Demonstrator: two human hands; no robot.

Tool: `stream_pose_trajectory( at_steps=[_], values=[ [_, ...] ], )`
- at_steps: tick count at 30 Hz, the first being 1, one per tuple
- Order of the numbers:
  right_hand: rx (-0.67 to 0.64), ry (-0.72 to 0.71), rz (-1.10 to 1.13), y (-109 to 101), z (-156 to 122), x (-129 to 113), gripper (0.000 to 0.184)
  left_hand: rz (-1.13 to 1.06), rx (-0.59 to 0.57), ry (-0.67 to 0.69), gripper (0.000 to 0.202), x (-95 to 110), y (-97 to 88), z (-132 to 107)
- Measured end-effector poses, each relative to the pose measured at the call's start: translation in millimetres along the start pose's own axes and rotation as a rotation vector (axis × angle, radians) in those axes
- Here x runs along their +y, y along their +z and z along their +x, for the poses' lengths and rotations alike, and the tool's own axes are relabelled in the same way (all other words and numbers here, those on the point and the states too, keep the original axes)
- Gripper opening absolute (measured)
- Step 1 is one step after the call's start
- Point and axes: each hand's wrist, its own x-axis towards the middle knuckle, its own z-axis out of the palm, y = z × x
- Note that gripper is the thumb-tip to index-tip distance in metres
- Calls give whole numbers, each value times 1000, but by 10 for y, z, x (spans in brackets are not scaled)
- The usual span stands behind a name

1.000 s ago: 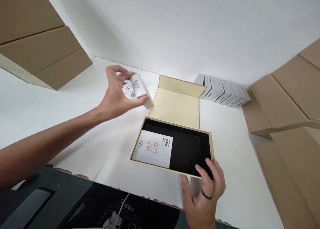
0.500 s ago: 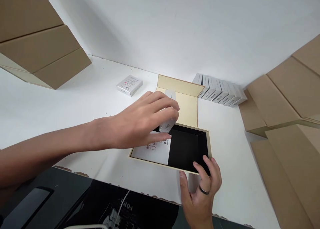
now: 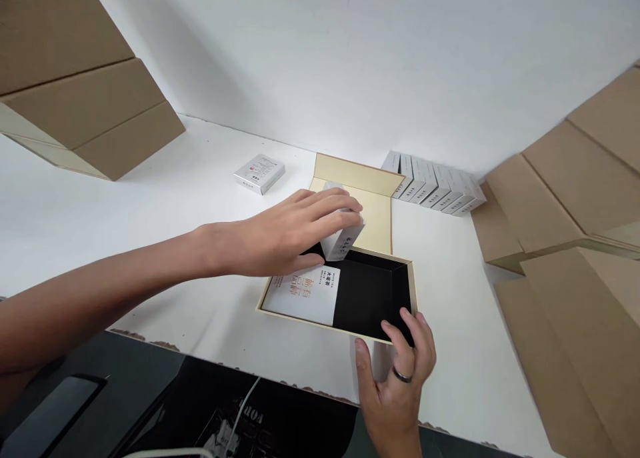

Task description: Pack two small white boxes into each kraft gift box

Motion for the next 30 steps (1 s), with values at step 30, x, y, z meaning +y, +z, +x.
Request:
stream_pose_trajectory(
  at_steps=[30],
  values=[
    [-24,24,-1,6,16,-46,36,-8,-352,-240,50,75,-329,-338]
  ],
)
